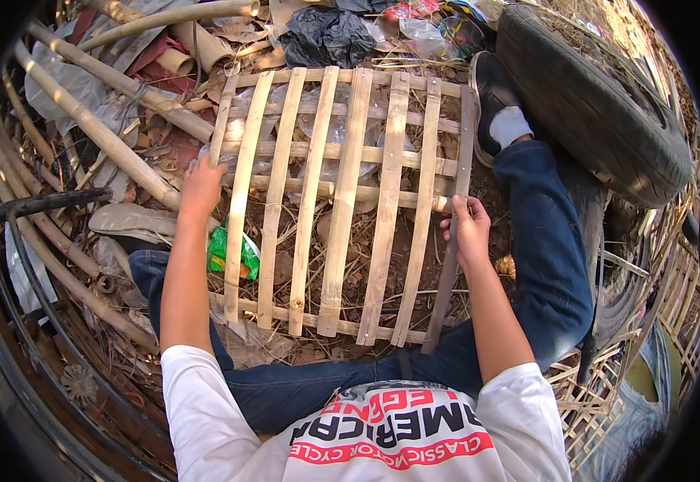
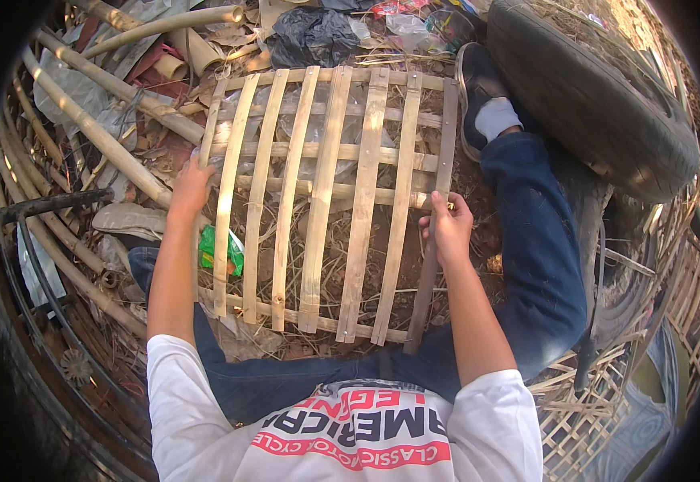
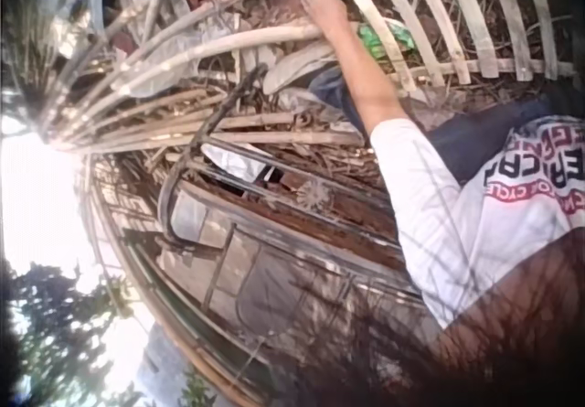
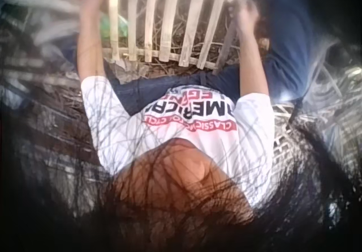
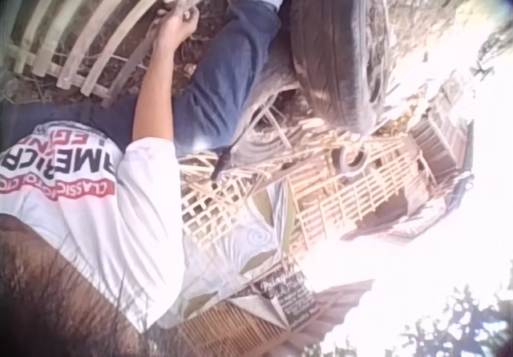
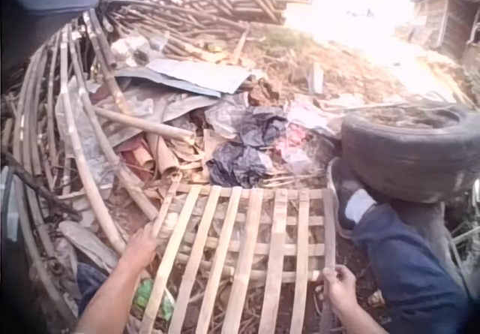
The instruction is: The person builds a bamboo structure by placing bamboo strips onto a frame and hammering nails into them using a hammer.
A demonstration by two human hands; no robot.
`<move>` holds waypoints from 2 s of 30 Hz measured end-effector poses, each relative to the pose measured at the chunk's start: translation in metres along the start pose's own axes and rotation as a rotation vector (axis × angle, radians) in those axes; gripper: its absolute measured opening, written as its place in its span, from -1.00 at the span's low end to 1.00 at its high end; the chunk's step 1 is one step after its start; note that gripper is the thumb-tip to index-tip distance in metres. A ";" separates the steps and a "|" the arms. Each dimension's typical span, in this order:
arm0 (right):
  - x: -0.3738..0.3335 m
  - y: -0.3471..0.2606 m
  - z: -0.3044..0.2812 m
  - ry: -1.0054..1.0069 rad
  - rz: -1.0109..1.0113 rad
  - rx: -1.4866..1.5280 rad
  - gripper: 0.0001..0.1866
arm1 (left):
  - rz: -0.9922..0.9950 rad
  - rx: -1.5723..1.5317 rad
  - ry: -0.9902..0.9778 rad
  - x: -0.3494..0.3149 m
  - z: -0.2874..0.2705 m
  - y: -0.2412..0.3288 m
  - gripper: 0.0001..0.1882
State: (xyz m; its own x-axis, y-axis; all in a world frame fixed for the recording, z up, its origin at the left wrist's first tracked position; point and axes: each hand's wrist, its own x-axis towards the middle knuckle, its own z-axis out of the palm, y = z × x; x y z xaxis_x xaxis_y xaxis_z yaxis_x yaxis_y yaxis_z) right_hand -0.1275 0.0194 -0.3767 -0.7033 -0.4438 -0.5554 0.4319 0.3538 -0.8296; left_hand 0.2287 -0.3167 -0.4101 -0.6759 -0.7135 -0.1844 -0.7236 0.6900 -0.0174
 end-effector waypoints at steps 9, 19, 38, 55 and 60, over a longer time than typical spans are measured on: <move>0.001 0.003 0.005 0.083 -0.071 -0.032 -0.69 | -0.046 0.192 0.037 -0.005 0.011 0.011 -0.52; 0.004 0.006 0.005 0.127 -0.093 -0.098 -0.69 | -0.076 0.109 0.010 0.003 0.007 0.007 -0.53; -0.010 -0.004 0.003 0.198 -0.235 -0.165 -0.69 | -0.154 -0.063 0.091 -0.020 -0.034 0.007 -0.60; 0.032 0.020 0.011 0.340 -0.347 -0.617 -0.60 | -0.124 0.102 0.205 -0.016 0.000 -0.013 -0.46; 0.031 0.010 0.002 0.207 -0.289 -0.661 -0.61 | -0.098 0.055 0.229 -0.019 -0.002 -0.011 -0.45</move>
State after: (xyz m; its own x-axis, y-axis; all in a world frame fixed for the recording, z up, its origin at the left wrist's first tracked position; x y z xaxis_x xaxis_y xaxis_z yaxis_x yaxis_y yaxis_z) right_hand -0.1437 0.0076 -0.4027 -0.8573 -0.4534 -0.2441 -0.1694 0.6960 -0.6978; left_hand 0.2489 -0.3106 -0.4047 -0.6212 -0.7821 0.0481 -0.7830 0.6171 -0.0785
